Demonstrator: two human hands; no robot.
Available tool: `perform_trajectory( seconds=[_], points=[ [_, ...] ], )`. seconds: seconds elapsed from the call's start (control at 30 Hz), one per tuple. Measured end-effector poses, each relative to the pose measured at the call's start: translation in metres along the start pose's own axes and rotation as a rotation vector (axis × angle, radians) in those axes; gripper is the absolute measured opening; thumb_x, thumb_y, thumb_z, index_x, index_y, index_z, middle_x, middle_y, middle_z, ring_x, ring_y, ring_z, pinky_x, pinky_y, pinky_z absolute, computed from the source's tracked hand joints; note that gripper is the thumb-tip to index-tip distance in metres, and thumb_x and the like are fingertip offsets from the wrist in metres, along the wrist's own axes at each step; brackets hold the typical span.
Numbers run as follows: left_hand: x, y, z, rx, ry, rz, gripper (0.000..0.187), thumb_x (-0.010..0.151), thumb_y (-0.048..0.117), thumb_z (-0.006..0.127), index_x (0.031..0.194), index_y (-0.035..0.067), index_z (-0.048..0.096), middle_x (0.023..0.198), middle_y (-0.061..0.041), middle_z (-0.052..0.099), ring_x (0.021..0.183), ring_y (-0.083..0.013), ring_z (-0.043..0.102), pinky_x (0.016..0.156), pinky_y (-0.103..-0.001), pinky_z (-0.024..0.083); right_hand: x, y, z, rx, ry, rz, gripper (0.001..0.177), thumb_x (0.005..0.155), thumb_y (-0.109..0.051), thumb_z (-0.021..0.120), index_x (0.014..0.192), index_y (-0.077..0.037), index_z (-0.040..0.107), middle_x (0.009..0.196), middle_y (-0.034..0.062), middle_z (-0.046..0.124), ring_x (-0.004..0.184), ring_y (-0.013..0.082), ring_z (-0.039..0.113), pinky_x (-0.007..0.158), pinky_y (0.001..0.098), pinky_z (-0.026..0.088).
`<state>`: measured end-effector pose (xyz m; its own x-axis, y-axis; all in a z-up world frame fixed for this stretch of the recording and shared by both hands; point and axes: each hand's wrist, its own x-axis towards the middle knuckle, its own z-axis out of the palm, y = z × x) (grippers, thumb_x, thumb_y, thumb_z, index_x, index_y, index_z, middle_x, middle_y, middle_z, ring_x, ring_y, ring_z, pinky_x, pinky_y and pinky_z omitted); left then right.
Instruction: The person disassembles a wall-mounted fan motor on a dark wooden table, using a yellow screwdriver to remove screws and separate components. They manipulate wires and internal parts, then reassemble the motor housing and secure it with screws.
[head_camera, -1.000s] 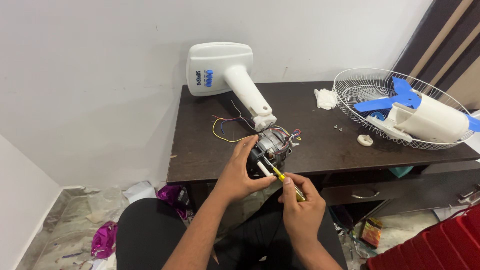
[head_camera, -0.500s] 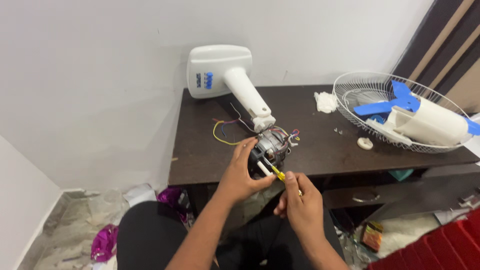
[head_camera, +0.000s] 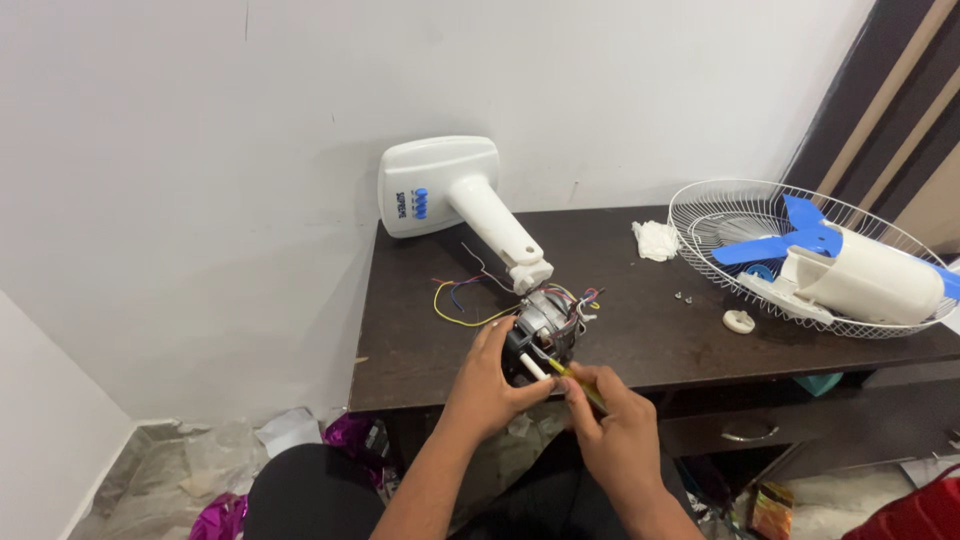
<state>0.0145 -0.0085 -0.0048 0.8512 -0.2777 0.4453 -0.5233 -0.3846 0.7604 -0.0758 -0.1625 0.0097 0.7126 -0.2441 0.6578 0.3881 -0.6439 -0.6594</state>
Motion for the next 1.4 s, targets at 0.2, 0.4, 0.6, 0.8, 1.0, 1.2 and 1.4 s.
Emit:
perform_trajectory(
  seconds=[0.2, 0.4, 0.6, 0.8, 1.0, 1.2, 1.4],
  points=[
    [-0.001, -0.003, 0.007, 0.040, 0.049, 0.028, 0.097, 0.069, 0.040, 0.086, 0.147, 0.001, 0.045, 0.151, -0.024, 0.048, 0.140, -0.0382, 0.048, 0.113, -0.044, 0.041, -0.002, -0.022, 0.000, -0.095, 0.031, -0.062, 0.024, 0.090, -0.019, 0.070, 0.106, -0.002, 0.075, 0.079, 0.0134, 0.074, 0.064, 0.0186, 0.072, 0.060, 0.0311, 0.055],
    [0.001, -0.011, 0.008, 0.043, 0.010, 0.055, 0.103, 0.069, 0.044, 0.089, 0.149, -0.001, 0.042, 0.153, -0.026, 0.045, 0.142, -0.0401, 0.044, 0.114, -0.046, 0.038, 0.008, -0.030, -0.008, -0.047, -0.153, 0.533, 0.025, 0.104, -0.023, 0.060, 0.100, -0.001, 0.072, 0.068, 0.0195, 0.075, 0.059, 0.0253, 0.074, 0.059, 0.0345, 0.055],
    [-0.001, -0.011, 0.006, 0.049, 0.018, 0.076, 0.105, 0.069, 0.049, 0.088, 0.149, 0.000, 0.042, 0.153, -0.025, 0.046, 0.142, -0.0401, 0.046, 0.114, -0.046, 0.040, 0.002, -0.024, -0.010, -0.079, 0.006, -0.125, 0.017, 0.089, -0.013, 0.068, 0.100, 0.000, 0.071, 0.082, 0.0137, 0.071, 0.070, 0.0224, 0.072, 0.063, 0.0320, 0.054],
    [-0.002, -0.012, 0.007, 0.068, 0.024, 0.085, 0.103, 0.071, 0.047, 0.087, 0.151, 0.000, 0.041, 0.153, -0.026, 0.046, 0.142, -0.0409, 0.046, 0.114, -0.046, 0.040, 0.003, -0.018, -0.010, -0.107, -0.035, 0.045, 0.019, 0.101, -0.014, 0.061, 0.106, -0.005, 0.077, 0.070, 0.0106, 0.069, 0.060, 0.0219, 0.068, 0.060, 0.0338, 0.052],
    [-0.003, -0.010, 0.005, 0.051, 0.023, 0.107, 0.103, 0.072, 0.046, 0.088, 0.150, -0.001, 0.040, 0.151, -0.026, 0.048, 0.140, -0.0413, 0.047, 0.113, -0.046, 0.041, 0.011, -0.013, -0.009, -0.034, -0.010, 0.026, 0.020, 0.095, -0.011, 0.062, 0.107, -0.001, 0.074, 0.079, 0.0117, 0.074, 0.069, 0.0182, 0.075, 0.066, 0.0302, 0.058],
    [-0.002, -0.007, 0.005, 0.080, 0.021, 0.110, 0.103, 0.072, 0.046, 0.088, 0.150, -0.001, 0.040, 0.150, -0.026, 0.049, 0.138, -0.0416, 0.049, 0.112, -0.047, 0.042, 0.023, -0.015, -0.014, -0.083, 0.056, -0.062, 0.020, 0.086, -0.012, 0.076, 0.099, 0.002, 0.070, 0.086, 0.0126, 0.076, 0.078, 0.0185, 0.077, 0.072, 0.0298, 0.060],
    [-0.004, -0.008, 0.006, 0.099, 0.047, 0.172, 0.104, 0.075, 0.048, 0.088, 0.151, -0.002, 0.039, 0.151, -0.027, 0.049, 0.139, -0.0426, 0.049, 0.112, -0.046, 0.043, 0.011, -0.024, -0.011, 0.097, -0.002, 0.130, 0.017, 0.092, -0.013, 0.068, 0.103, 0.001, 0.068, 0.079, 0.0067, 0.073, 0.066, 0.0120, 0.071, 0.060, 0.0274, 0.057]
  ],
)
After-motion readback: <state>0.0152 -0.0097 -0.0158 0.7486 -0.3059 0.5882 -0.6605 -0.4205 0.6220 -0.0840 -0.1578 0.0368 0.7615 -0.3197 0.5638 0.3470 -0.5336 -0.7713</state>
